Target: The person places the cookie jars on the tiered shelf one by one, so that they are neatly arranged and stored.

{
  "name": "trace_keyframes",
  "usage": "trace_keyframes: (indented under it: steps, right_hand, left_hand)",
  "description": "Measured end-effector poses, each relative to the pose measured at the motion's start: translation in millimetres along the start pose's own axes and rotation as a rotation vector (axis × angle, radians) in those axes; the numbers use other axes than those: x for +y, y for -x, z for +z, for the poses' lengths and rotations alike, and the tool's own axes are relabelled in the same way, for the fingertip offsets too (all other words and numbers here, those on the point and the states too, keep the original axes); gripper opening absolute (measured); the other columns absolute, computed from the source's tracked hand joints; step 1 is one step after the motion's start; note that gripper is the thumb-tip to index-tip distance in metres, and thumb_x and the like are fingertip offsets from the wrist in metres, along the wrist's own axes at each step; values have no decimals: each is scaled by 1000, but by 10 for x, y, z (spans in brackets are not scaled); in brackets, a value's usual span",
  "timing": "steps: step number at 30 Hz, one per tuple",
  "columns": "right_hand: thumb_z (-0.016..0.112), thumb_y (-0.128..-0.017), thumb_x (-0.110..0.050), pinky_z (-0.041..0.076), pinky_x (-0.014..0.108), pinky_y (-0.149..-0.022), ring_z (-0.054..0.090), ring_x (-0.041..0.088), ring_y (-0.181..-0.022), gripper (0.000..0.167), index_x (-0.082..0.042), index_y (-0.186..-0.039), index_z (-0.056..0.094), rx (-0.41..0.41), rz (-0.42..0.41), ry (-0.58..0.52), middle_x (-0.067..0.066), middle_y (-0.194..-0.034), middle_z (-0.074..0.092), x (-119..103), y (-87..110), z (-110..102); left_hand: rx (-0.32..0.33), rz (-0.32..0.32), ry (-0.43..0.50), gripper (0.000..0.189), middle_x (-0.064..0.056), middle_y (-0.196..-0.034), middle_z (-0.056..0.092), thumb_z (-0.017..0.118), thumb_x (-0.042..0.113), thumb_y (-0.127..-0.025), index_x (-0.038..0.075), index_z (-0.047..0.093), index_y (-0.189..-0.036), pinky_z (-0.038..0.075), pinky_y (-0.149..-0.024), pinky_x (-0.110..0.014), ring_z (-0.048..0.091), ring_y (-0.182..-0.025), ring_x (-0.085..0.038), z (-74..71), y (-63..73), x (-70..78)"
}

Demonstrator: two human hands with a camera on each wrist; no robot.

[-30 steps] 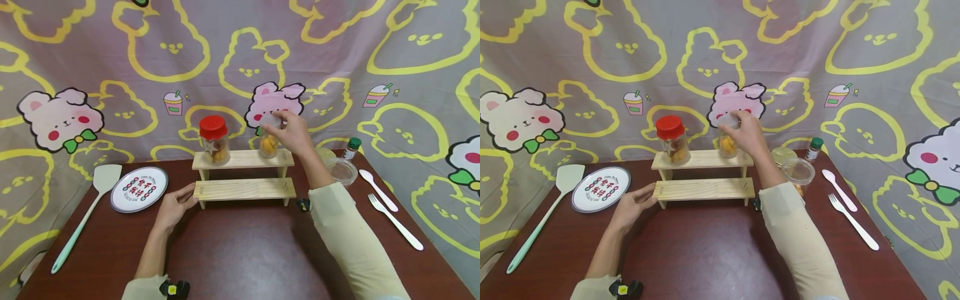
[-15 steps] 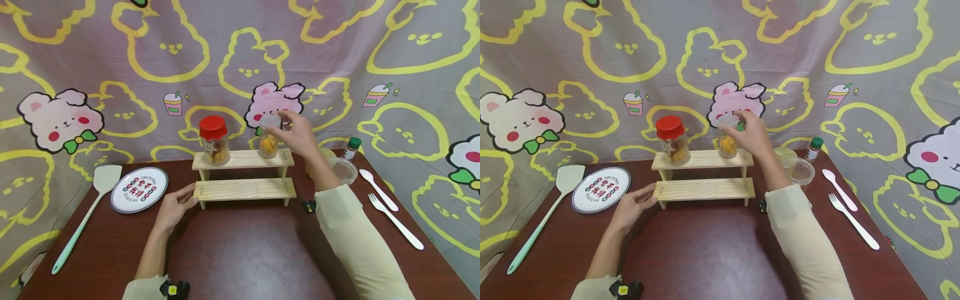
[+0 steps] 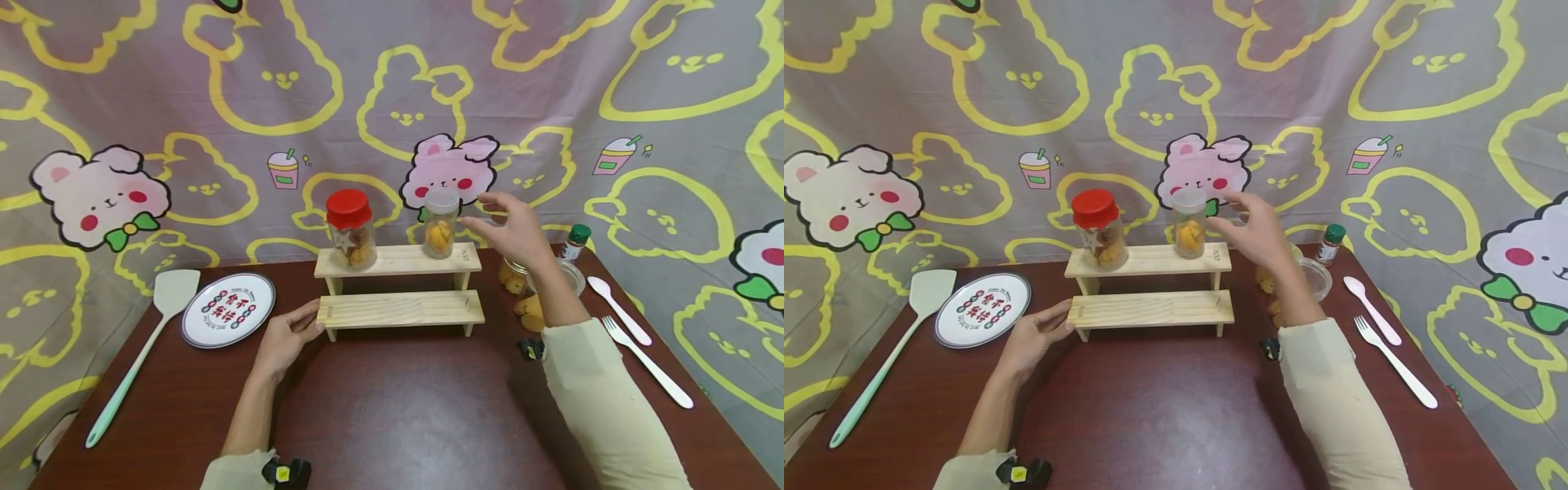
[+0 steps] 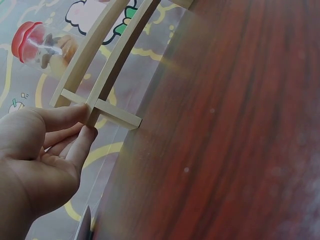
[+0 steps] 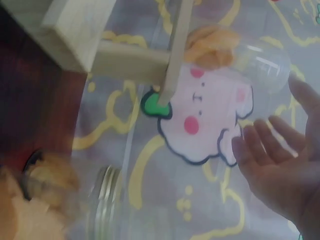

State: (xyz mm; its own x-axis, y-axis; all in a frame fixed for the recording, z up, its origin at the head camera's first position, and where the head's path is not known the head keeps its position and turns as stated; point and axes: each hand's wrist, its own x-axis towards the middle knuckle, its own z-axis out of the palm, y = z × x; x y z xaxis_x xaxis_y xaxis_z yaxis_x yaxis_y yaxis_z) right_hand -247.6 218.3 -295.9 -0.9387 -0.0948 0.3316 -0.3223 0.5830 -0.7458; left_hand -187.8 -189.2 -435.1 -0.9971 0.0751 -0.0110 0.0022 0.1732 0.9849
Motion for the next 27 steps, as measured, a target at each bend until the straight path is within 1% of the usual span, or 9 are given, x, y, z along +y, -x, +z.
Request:
trace_keyframes:
  steps: [3, 6, 11, 16, 19, 23, 27]
  right_hand:
    - [74, -94, -35, 43, 54, -109, 51, 41, -131, 63, -2, -144, 53, -50, -1, 11, 18, -144, 54, 105, 70, -42]
    - [74, -94, -35, 42, 55, -109, 49, 42, -132, 64, -3, -146, 52, -74, 8, 14, 18, -145, 53, 196, 131, -68]
    - [76, -92, -38, 43, 56, -107, 48, 42, -132, 66, -7, -146, 54, -69, 49, -6, 17, -146, 53, 307, 209, -107]
    - [74, -92, -44, 44, 57, -104, 45, 39, -134, 66, -10, -145, 54, -77, 86, -17, 12, -149, 50, 385, 292, -199]
    - [73, -93, -45, 42, 58, -106, 44, 41, -135, 67, -10, -146, 53, -81, 86, 1, 12, -149, 50, 435, 332, -262]
    - [73, -94, -41, 38, 60, -109, 43, 45, -136, 65, -7, -145, 53, -77, 87, 34, 15, -149, 51, 518, 388, -350]
    - [72, -95, -42, 40, 58, -108, 47, 44, -133, 64, -5, -144, 54, -59, 96, 72, 18, -146, 52, 618, 427, -420]
  left_hand:
    - [1, -3, 0, 49, -14, -150, 50, 67, -4, -95, -5, 55, -142, 48, -96, -16, 46, -138, -27, -2, 3, -1]
    - [2, -6, -4, 49, -13, -150, 50, 67, -4, -95, -5, 55, -142, 47, -96, -16, 46, -138, -27, -6, 7, 0]
    - [-2, -9, -3, 49, -13, -151, 49, 67, -3, -95, -5, 54, -143, 47, -96, -16, 45, -138, -27, -15, 10, -2]
    - [-6, -2, -4, 49, -13, -151, 49, 67, -2, -95, -4, 55, -142, 47, -96, -16, 46, -138, -27, -9, 7, -4]
    - [-5, 4, -7, 48, -13, -151, 49, 67, -2, -95, -4, 55, -142, 47, -95, -16, 46, -138, -27, -6, 7, 0]
    - [-8, 4, -9, 48, -12, -152, 49, 67, -2, -95, -3, 56, -142, 48, -95, -16, 46, -138, -27, -6, 4, 4]
    - [-5, 7, -14, 48, -13, -151, 49, 67, -2, -95, -3, 56, -142, 48, -95, -16, 46, -138, -28, -9, 2, 7]
